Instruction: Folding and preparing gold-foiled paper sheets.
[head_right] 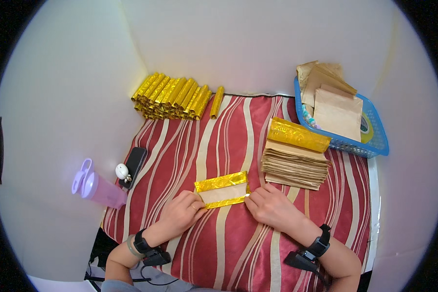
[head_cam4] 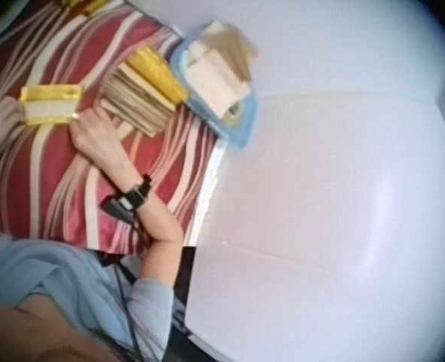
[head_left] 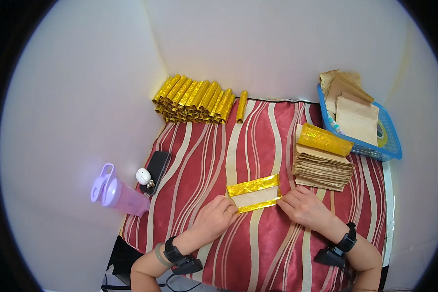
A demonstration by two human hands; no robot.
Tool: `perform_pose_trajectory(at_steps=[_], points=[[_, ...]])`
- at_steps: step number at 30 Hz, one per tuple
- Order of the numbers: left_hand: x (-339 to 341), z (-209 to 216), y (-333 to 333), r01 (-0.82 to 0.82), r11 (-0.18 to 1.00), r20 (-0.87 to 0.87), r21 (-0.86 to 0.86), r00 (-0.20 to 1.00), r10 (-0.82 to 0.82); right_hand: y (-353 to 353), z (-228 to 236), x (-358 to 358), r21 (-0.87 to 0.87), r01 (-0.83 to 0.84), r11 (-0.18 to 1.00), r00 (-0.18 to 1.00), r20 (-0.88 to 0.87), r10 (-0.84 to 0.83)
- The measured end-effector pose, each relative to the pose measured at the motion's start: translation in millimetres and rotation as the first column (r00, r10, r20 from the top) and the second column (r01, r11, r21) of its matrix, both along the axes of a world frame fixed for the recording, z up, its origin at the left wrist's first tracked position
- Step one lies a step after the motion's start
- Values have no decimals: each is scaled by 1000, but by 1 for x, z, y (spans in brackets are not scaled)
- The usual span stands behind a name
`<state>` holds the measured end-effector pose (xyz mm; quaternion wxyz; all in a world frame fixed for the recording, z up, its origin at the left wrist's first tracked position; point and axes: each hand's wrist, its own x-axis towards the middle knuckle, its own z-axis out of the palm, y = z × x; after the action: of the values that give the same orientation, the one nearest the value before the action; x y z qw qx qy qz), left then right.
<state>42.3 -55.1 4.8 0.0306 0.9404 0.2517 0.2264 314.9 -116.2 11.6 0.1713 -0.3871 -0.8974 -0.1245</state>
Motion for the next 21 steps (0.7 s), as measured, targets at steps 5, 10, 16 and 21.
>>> perform_pose_trajectory(at_steps=[5,10,16,21], points=[[3,1,-2,29,995,-103,92,994,-19,2,-8,-1,-21,42,999,996,-76,-44],[2,6,-5,-47,993,3,-106,999,48,-1,-16,-7,-70,121,990,978,-165,-131],[-3,-12,3,34,985,21,-170,999,-31,-4,-10,-7,-81,140,987,986,-85,-147],[-4,-16,5,21,985,9,-169,1000,-19,0,-12,-10,-76,180,981,978,-92,-187]])
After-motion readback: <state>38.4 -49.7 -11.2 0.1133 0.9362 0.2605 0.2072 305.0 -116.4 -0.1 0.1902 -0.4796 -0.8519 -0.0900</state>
